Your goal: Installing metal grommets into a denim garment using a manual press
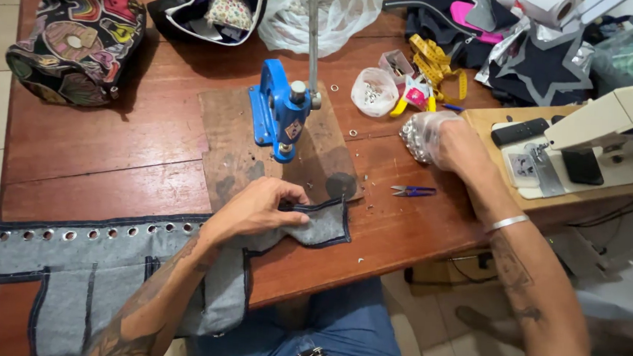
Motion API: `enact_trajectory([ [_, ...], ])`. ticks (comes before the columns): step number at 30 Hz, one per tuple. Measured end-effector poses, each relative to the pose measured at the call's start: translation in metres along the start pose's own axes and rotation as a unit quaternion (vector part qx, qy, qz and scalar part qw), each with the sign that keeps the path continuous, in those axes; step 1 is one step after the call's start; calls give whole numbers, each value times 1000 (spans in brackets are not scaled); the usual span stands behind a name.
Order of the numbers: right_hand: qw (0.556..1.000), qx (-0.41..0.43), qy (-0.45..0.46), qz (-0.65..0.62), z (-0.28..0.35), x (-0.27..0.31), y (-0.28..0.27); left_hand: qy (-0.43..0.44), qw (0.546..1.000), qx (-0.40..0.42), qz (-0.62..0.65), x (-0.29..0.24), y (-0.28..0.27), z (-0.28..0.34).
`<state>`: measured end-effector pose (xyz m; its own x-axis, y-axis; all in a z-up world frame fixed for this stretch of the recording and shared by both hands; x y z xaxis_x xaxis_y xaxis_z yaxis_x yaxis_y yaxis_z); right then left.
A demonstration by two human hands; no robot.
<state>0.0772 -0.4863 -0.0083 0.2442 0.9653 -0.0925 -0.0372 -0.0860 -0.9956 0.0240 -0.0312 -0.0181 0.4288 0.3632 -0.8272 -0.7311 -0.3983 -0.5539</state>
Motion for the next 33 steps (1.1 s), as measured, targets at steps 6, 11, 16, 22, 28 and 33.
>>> enact_trajectory([
  [6, 995, 6, 80, 60, 20, -13, -14, -5, 1000, -3, 5, -1, -1, 3],
  [11, 995, -99, 13, -19, 29, -31, -28, 3, 1000, 0, 10, -3, -1, 2],
  [16, 988, -151, -18, -29, 38, -51, -36, 0, 1000, -3, 3, -2, -2, 2],
  [22, 963, -101, -16, -250, 74, -49, -70, -3, 1000, 0, 8, -10, -6, 5],
  [28, 912, -161, -70, -372, 116, -17, -110, -14, 1000, -5, 12, -4, -2, 4],
  [33, 857, -166, -98, -478, 159, 82, -138, -13, 1000, -6, 8, -10, -7, 6],
])
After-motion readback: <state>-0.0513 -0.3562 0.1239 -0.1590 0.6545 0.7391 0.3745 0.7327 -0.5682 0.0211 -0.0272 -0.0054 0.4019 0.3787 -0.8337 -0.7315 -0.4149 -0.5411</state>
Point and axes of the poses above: each hand's wrist, its own z-axis away from the middle knuckle, its own y-axis out of the palm, x = y × z, the point moved 4 cm from there along -z, towards the middle knuckle, and after that the axes turned 10 degrees about y, right-handed, at the moved point
